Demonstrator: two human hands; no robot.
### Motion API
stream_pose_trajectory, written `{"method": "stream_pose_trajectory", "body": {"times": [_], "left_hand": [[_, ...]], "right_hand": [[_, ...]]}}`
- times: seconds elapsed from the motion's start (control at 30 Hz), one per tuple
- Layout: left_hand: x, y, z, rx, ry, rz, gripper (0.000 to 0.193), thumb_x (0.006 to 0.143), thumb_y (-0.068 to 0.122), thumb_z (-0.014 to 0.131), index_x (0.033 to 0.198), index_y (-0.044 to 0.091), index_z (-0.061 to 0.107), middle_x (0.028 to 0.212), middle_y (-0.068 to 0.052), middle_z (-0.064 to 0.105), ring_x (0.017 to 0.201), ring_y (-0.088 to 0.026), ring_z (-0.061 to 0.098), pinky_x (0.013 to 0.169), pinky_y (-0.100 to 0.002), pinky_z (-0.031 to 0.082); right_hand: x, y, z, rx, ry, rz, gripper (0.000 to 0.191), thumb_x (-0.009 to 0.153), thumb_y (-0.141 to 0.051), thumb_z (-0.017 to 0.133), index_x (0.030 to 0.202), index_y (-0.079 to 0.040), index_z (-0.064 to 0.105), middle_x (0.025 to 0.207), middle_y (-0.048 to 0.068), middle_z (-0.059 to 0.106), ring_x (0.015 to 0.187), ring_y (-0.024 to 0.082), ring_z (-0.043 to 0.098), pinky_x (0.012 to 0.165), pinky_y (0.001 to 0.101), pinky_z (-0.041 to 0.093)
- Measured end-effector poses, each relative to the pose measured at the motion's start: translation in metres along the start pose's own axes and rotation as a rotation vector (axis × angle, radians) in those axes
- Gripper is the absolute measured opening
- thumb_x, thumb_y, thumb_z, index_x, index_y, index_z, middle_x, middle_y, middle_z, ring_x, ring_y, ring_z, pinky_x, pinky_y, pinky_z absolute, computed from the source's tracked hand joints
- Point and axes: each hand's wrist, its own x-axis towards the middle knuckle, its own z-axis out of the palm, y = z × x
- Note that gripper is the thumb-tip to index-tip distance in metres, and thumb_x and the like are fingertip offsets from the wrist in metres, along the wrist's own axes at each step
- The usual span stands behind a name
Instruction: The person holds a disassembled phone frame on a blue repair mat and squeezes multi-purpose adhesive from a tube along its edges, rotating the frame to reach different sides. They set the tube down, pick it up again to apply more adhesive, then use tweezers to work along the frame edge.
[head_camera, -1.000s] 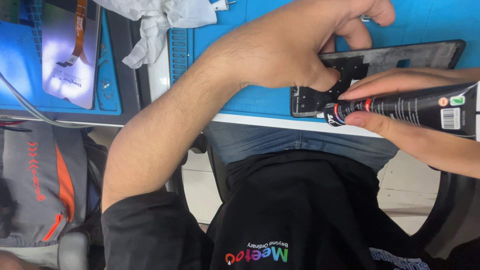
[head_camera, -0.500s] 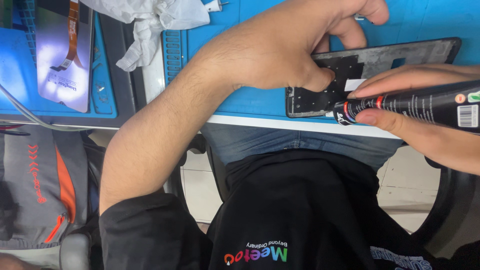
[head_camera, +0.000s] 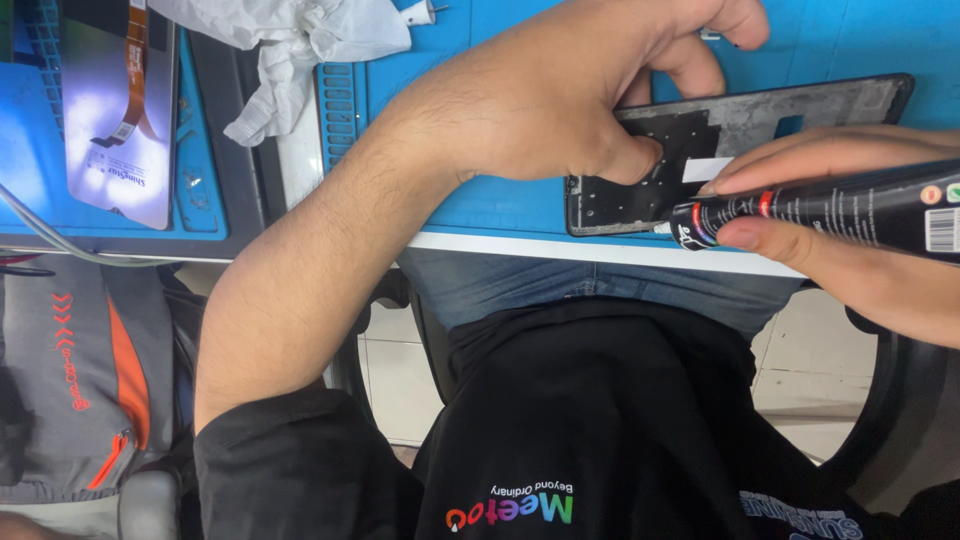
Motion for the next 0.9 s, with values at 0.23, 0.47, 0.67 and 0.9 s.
{"method": "stream_pose_trajectory", "body": {"times": [0.23,0.47,0.67,0.9], "left_hand": [[0.002,0.004,0.000,-0.004,-0.008,-0.082,0.076,0.083,-0.005,0.083,0.147,0.008,0.044,0.114,-0.002,0.078,0.093,-0.006,0.074,0.070,-0.025,0.053],[0.002,0.006,-0.001,-0.032,-0.022,-0.095,0.076,0.084,-0.008,0.080,0.149,0.007,0.043,0.117,-0.002,0.078,0.098,-0.007,0.076,0.074,-0.025,0.056],[0.004,0.009,-0.001,-0.065,-0.027,-0.137,0.075,0.084,-0.008,0.079,0.149,0.007,0.043,0.118,-0.002,0.077,0.099,-0.006,0.075,0.078,-0.024,0.057],[0.009,0.021,-0.001,-0.013,-0.021,-0.184,0.073,0.084,-0.007,0.080,0.147,0.007,0.046,0.114,-0.002,0.076,0.088,-0.007,0.069,0.072,-0.024,0.053]], "right_hand": [[-0.003,0.005,-0.001,-0.020,-0.003,0.016,0.028,0.088,-0.023,0.073,0.109,-0.006,0.074,0.115,0.011,0.074,0.102,0.019,0.074,0.091,0.0326,0.059],[-0.007,0.012,-0.005,0.022,-0.013,0.024,0.030,0.089,-0.025,0.072,0.111,-0.005,0.073,0.114,0.010,0.074,0.104,0.018,0.073,0.094,0.0326,0.058],[-0.011,0.017,-0.008,-0.029,-0.014,0.073,0.029,0.089,-0.026,0.073,0.110,-0.006,0.075,0.111,0.010,0.076,0.101,0.018,0.075,0.092,0.0332,0.059],[-0.017,0.024,-0.013,0.004,0.008,0.068,0.030,0.089,-0.027,0.072,0.110,-0.005,0.074,0.111,0.011,0.075,0.102,0.019,0.074,0.093,0.0336,0.059]]}}
